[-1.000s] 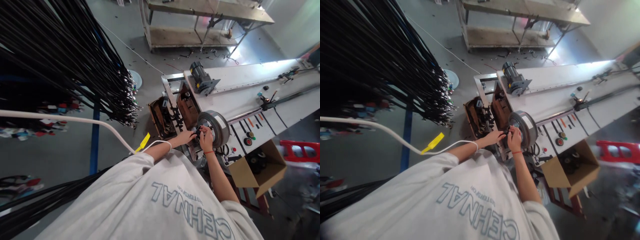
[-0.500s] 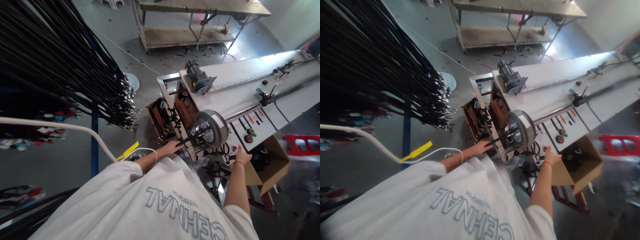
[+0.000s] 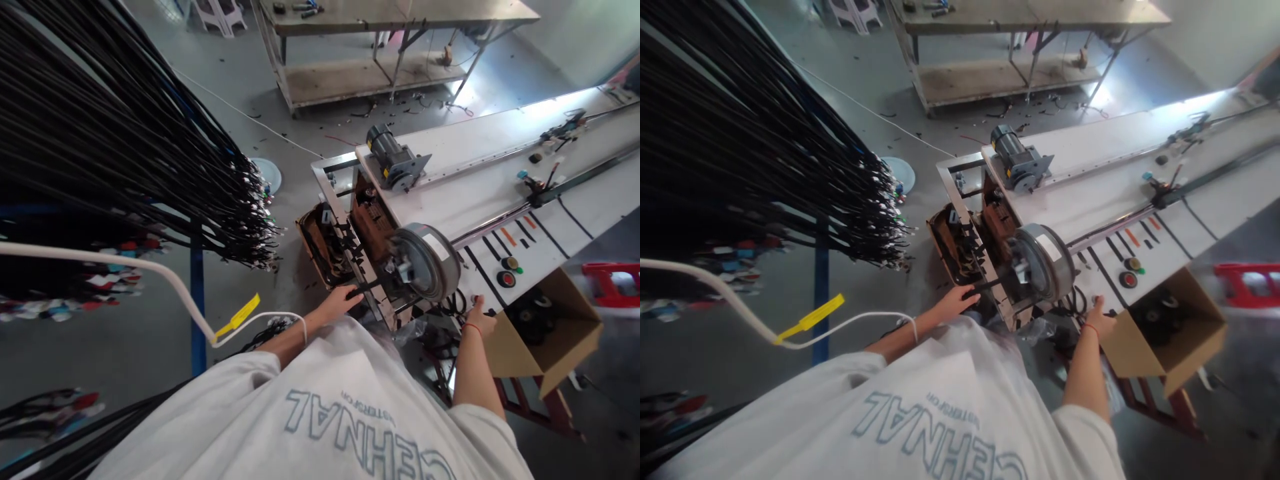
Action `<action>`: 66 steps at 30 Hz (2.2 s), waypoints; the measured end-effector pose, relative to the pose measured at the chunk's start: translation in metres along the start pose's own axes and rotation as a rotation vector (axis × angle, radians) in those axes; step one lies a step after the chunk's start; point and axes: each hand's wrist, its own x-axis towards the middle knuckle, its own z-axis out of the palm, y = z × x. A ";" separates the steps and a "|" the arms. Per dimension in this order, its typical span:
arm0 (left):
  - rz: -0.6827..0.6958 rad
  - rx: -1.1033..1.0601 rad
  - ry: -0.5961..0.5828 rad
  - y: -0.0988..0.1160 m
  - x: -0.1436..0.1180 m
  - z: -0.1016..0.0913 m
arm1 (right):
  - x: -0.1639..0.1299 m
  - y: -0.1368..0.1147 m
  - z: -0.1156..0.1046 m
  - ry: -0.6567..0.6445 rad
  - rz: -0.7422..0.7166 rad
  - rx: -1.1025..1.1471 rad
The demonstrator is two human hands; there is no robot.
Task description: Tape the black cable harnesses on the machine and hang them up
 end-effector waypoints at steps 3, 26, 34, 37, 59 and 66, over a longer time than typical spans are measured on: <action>0.021 0.028 -0.021 0.001 0.002 0.005 | 0.001 0.000 0.001 0.020 0.035 0.071; 0.025 0.249 0.046 0.052 0.063 0.030 | 0.002 0.000 0.003 0.036 0.039 0.124; -0.085 0.325 -0.409 -0.018 0.056 -0.001 | 0.004 0.001 0.005 0.014 0.059 0.116; -0.161 0.397 -0.399 -0.039 0.048 -0.014 | 0.004 0.002 0.004 0.014 0.056 0.116; -0.029 0.112 -0.078 -0.009 0.008 -0.021 | 0.004 0.001 0.004 0.008 0.011 0.085; 0.043 0.132 -0.092 0.014 0.029 -0.004 | -0.007 -0.003 -0.005 0.011 0.047 0.152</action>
